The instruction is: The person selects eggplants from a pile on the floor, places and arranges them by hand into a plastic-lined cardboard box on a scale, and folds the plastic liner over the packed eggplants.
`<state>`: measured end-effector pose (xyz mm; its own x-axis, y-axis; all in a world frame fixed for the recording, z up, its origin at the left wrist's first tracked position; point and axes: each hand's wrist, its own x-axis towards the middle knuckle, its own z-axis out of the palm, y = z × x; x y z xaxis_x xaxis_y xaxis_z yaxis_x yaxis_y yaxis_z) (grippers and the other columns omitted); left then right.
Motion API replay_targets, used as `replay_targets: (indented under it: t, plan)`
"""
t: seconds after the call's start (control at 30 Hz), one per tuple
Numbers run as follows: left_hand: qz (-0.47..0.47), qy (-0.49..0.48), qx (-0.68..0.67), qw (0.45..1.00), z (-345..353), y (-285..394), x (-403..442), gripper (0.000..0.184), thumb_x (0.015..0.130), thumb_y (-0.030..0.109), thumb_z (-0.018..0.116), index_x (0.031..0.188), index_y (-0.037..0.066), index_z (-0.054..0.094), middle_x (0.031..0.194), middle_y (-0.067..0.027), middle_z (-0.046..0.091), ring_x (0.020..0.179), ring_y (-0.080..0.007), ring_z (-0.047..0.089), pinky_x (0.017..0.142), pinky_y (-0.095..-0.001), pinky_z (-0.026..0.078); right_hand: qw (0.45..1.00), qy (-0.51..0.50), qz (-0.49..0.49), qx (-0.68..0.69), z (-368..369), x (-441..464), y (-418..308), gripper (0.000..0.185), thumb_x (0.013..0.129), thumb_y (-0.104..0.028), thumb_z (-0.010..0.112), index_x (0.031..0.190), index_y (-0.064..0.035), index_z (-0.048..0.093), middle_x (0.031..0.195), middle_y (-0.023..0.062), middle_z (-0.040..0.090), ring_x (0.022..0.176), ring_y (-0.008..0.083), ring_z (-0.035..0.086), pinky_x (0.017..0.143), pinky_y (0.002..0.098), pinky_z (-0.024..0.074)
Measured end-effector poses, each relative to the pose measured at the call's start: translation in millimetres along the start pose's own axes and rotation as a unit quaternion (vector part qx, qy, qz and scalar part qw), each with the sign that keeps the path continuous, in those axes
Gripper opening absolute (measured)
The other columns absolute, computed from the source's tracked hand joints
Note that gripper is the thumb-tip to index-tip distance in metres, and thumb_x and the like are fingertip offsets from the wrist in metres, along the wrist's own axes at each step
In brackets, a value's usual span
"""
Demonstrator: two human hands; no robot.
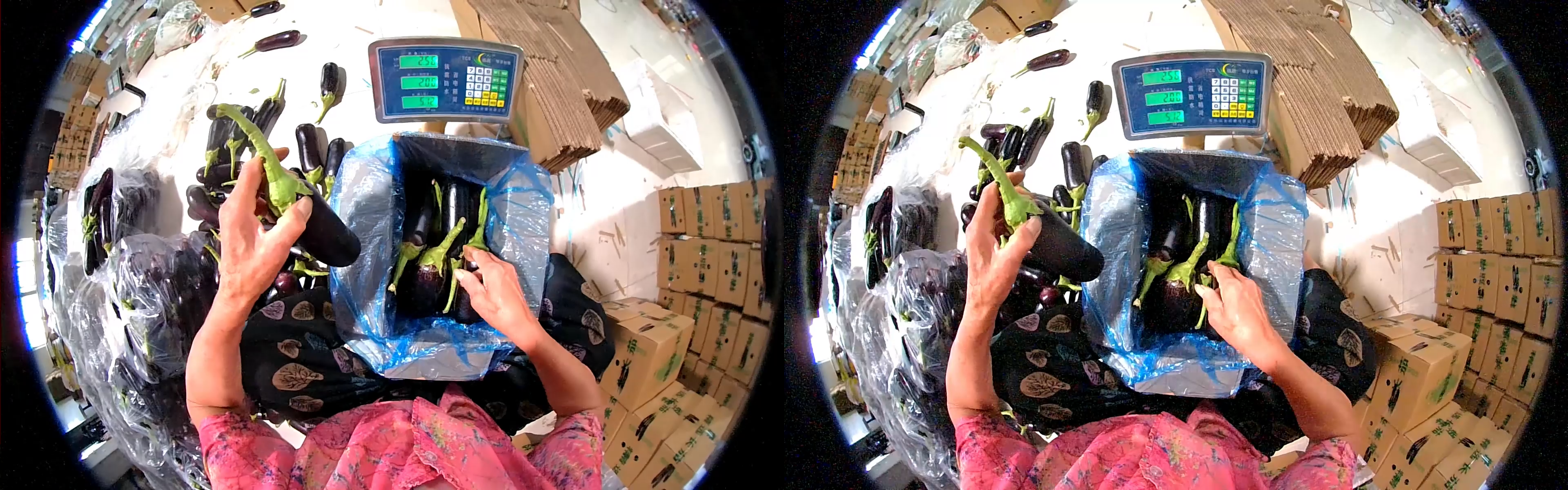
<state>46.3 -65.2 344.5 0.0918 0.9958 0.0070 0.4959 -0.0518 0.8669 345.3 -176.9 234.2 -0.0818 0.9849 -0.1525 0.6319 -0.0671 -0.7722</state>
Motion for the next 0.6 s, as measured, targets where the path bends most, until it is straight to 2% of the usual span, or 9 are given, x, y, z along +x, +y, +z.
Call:
replay_targets:
  t: [0.07,0.13,0.23,0.33,0.37,0.4,0.47,0.5,0.6]
  plan:
    - [-0.024,-0.025,0.004,0.999,-2,2,0,0.063,0.084,0.022,0.069,0.138,-0.001,0.049,0.108,-0.0037,0.058,0.098,-0.0131,0.056,0.092,-0.0292,0.046,0.991,-0.009,0.092,0.095,8,1,2,0.045,0.094,-0.017,0.063,0.128,0.0113,0.056,0.115,0.0308,0.066,0.093,0.0359,0.071,0.075,0.0403,0.0570]
    - [-0.021,-0.026,0.004,0.999,-2,2,-1,0.060,0.084,0.018,0.068,0.137,-0.001,0.049,0.106,-0.0034,0.058,0.096,-0.0126,0.057,0.091,-0.0285,0.046,0.955,0.003,0.210,0.210,24,5,-2,0.045,0.096,-0.018,0.062,0.130,0.0105,0.055,0.112,0.0271,0.069,0.090,0.0276,0.072,0.068,0.0357,0.0576]
    - [0.001,-0.021,0.006,1.000,0,0,-1,0.057,0.083,0.015,0.068,0.135,-0.002,0.051,0.102,-0.0037,0.061,0.091,-0.0118,0.058,0.085,-0.0272,0.047,0.924,0.034,0.217,0.314,44,13,9,0.038,0.098,-0.019,0.062,0.126,0.0066,0.058,0.099,0.0188,0.071,0.080,0.0166,0.070,0.057,0.0292,0.0541]
    - [0.032,-0.005,0.009,0.999,3,-3,0,0.054,0.082,0.012,0.069,0.131,-0.002,0.054,0.094,-0.0037,0.064,0.081,-0.0102,0.059,0.074,-0.0254,0.049,0.929,-0.022,0.218,0.298,51,27,24,0.024,0.101,-0.018,0.058,0.114,0.0025,0.063,0.090,0.0093,0.068,0.074,0.0122,0.063,0.054,0.0260,0.0480]
    - [0.011,-0.027,0.009,1.000,2,0,0,0.056,0.083,0.015,0.068,0.134,-0.001,0.052,0.101,-0.0040,0.062,0.089,-0.0116,0.059,0.082,-0.0272,0.048,0.930,-0.020,0.230,0.285,52,30,22,0.020,0.101,-0.021,0.059,0.102,-0.0011,0.063,0.081,0.0043,0.064,0.066,0.0108,0.060,0.051,0.0252,0.0454]
    - [-0.013,-0.052,0.010,0.998,0,3,-1,0.058,0.084,0.017,0.068,0.137,0.000,0.051,0.108,-0.0044,0.060,0.098,-0.0130,0.058,0.090,-0.0290,0.047,0.928,-0.025,0.239,0.285,54,33,26,0.022,0.101,-0.023,0.058,0.102,-0.0018,0.062,0.082,0.0036,0.063,0.064,0.0114,0.061,0.052,0.0245,0.0459]
    - [-0.007,-0.066,0.009,0.998,1,2,-2,0.059,0.085,0.018,0.068,0.138,0.001,0.050,0.110,-0.0044,0.059,0.101,-0.0137,0.057,0.093,-0.0298,0.047,0.923,-0.017,0.233,0.305,59,35,29,0.023,0.102,-0.025,0.058,0.103,-0.0029,0.061,0.084,0.0027,0.062,0.065,0.0118,0.064,0.050,0.0245,0.0456]
    - [-0.007,-0.068,0.005,0.998,2,1,-3,0.059,0.085,0.019,0.068,0.138,0.001,0.050,0.110,-0.0044,0.059,0.102,-0.0136,0.057,0.093,-0.0296,0.047,0.937,0.005,0.214,0.274,62,35,30,0.025,0.100,-0.025,0.059,0.095,-0.0006,0.061,0.073,0.0087,0.065,0.067,0.0187,0.072,0.048,0.0310,0.0503]
    - [0.003,-0.066,-0.014,0.998,3,-2,-2,0.060,0.084,0.018,0.068,0.138,0.000,0.050,0.106,-0.0041,0.061,0.097,-0.0128,0.058,0.089,-0.0283,0.047,0.954,-0.012,0.197,0.228,55,34,17,0.027,0.101,-0.026,0.058,0.094,0.0003,0.059,0.073,0.0120,0.066,0.058,0.0195,0.069,0.050,0.0317,0.0509]
